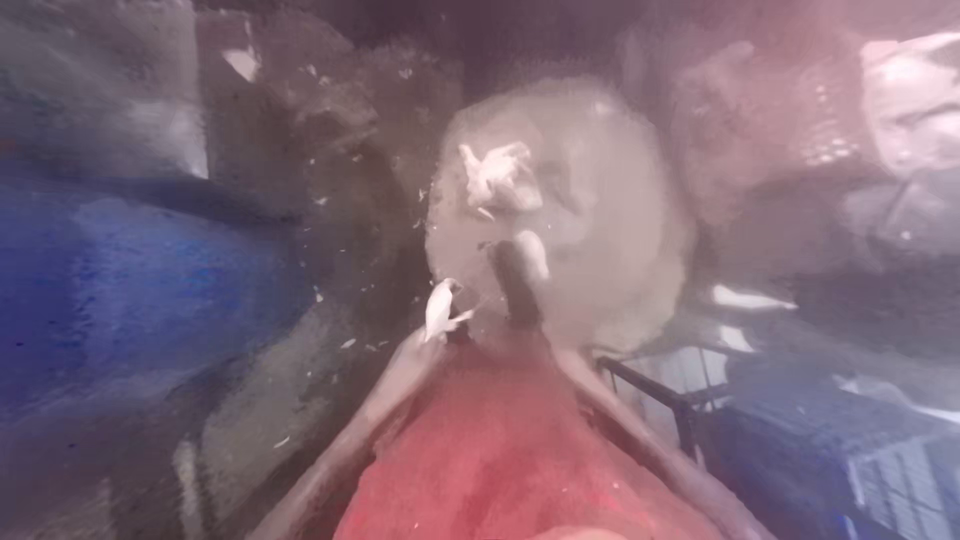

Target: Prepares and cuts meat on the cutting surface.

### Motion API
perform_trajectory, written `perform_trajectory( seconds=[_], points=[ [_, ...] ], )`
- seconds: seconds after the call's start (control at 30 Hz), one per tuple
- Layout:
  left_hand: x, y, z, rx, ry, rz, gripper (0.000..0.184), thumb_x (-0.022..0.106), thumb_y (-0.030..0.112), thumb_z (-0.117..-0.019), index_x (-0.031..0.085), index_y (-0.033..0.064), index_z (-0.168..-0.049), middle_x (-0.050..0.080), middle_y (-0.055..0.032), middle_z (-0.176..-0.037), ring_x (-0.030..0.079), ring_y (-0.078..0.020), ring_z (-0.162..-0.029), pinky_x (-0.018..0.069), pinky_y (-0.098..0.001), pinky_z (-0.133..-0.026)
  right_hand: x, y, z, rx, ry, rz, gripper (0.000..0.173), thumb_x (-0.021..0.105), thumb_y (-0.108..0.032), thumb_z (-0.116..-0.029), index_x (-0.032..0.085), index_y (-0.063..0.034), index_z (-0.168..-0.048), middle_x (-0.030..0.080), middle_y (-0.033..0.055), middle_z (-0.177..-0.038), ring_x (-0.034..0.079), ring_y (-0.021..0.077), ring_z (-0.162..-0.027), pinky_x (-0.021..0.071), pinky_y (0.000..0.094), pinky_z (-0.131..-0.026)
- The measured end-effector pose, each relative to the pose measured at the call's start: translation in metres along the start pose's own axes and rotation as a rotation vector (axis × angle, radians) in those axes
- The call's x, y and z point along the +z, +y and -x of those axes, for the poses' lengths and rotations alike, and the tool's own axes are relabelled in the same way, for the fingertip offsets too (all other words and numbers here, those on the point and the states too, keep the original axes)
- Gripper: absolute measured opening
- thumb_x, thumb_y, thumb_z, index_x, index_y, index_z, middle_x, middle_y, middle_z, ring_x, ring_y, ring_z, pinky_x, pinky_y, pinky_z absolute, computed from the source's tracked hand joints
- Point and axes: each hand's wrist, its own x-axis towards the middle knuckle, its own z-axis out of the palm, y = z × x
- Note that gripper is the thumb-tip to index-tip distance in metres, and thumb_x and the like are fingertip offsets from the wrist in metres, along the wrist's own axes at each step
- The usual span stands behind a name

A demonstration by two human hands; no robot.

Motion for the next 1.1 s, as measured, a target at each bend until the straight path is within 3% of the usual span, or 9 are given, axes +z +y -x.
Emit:
perform_trajectory(
  seconds=[0.07, 0.13, 0.27, 0.4, 0.53, 0.6, 0.7, 0.93, 1.1],
  points=[
    [-0.013, 0.012, 0.013, -0.005, -0.052, -0.195, 0.034, 0.047, 0.037, -0.1081, 0.064, 0.0109, -0.123, 0.063, -0.003, -0.086, 0.061, -0.014, -0.074, 0.0542, -0.0376, -0.073, -0.014, 0.007, 0.006, 0.004, 0.175, 0.157, 0.057, 0.024, -0.049, -0.1108, 0.062, -0.0085, -0.124, 0.061, 0.0056, -0.086, 0.059, 0.0155, -0.072, 0.0538, 0.0373, -0.068],
    [-0.001, 0.018, 0.009, 0.072, -0.033, 0.09, 0.026, 0.045, 0.025, -0.109, 0.061, 0.007, -0.118, 0.056, 0.0016, -0.074, 0.053, -0.0081, -0.061, 0.0484, -0.0255, -0.058, -0.028, -0.015, 0.007, -0.019, 0.259, 0.222, 0.056, 0.027, -0.043, -0.112, 0.054, -0.0037, -0.142, 0.067, 0.0181, -0.118, 0.067, 0.0258, -0.106, 0.0541, 0.0471, -0.096],
    [0.063, 0.012, -0.042, -0.039, -0.036, 0.721, 0.031, 0.035, 0.025, -0.1128, 0.048, 0.004, -0.131, 0.064, -0.0045, -0.084, 0.06, -0.0134, -0.062, 0.0543, -0.0291, -0.057, -0.033, -0.109, 0.033, -0.483, 0.354, -0.073, 0.052, 0.027, -0.045, -0.1092, 0.057, -0.0028, -0.113, 0.05, -0.0059, -0.071, 0.047, 0.0026, -0.057, 0.0462, 0.0217, -0.054],
    [0.104, 0.007, -0.075, -0.173, -0.002, 0.615, 0.034, 0.041, 0.026, -0.1117, 0.047, 0.0016, -0.134, 0.064, -0.0069, -0.092, 0.062, -0.0135, -0.071, 0.055, -0.0307, -0.065, 0.001, -0.154, 0.072, -0.693, 0.345, -0.239, 0.071, 0.042, -0.067, -0.0997, 0.058, -0.0003, -0.119, 0.064, -0.0086, -0.087, 0.059, -0.0067, -0.078, 0.0529, 0.015, -0.074],
    [0.101, 0.01, -0.066, -0.165, -0.037, 0.574, 0.035, 0.039, 0.022, -0.1123, 0.044, 0.0017, -0.139, 0.064, -0.0082, -0.1, 0.062, -0.0126, -0.076, 0.0558, -0.0295, -0.071, 0.044, -0.069, 0.011, -0.365, 0.143, 0.179, 0.053, 0.042, -0.038, -0.109, 0.057, 0.0062, -0.135, 0.069, 0.0192, -0.117, 0.068, 0.0213, -0.107, 0.0539, 0.0388, -0.099],
    [0.093, 0.005, -0.063, -0.194, -0.025, 0.593, 0.03, 0.037, 0.026, -0.1131, 0.045, 0.0041, -0.132, 0.061, -0.0061, -0.086, 0.056, -0.0123, -0.057, 0.051, -0.0271, -0.052, 0.041, -0.044, -0.014, -0.137, 0.015, 0.315, 0.054, 0.031, -0.043, -0.1113, 0.057, -0.0032, -0.136, 0.067, 0.0176, -0.117, 0.066, 0.0258, -0.107, 0.0525, 0.0456, -0.098],
    [0.064, -0.016, -0.044, -0.158, -0.053, 0.49, 0.03, 0.038, 0.028, -0.1126, 0.047, 0.0066, -0.131, 0.055, 0.0001, -0.076, 0.047, -0.0078, -0.053, 0.0435, -0.0228, -0.048, 0.028, -0.061, 0.009, -0.083, 0.016, 0.405, 0.056, 0.03, -0.044, -0.1114, 0.055, -0.0037, -0.141, 0.066, 0.0195, -0.124, 0.065, 0.0286, -0.115, 0.0505, 0.0478, -0.102],
    [0.022, -0.044, -0.014, -0.183, -0.191, -0.095, 0.041, 0.046, 0.038, -0.109, 0.057, 0.0062, -0.133, 0.063, -0.0067, -0.094, 0.06, -0.0155, -0.081, 0.0532, -0.0388, -0.078, 0.004, -0.042, 0.007, -0.025, 0.123, 0.355, 0.054, 0.026, -0.04, -0.1126, 0.056, -0.0006, -0.135, 0.066, 0.019, -0.114, 0.066, 0.0263, -0.103, 0.0529, 0.0452, -0.095],
    [0.027, -0.043, -0.019, -0.144, -0.22, -0.142, 0.039, 0.045, 0.037, -0.1092, 0.056, 0.0069, -0.132, 0.063, -0.0074, -0.093, 0.061, -0.0164, -0.081, 0.054, -0.0393, -0.077, 0.02, -0.087, 0.024, -0.102, 0.082, 0.316, 0.047, 0.03, -0.035, -0.1115, 0.057, -0.0021, -0.132, 0.068, 0.0157, -0.109, 0.067, 0.0246, -0.1, 0.0549, 0.0441, -0.093]
  ],
)
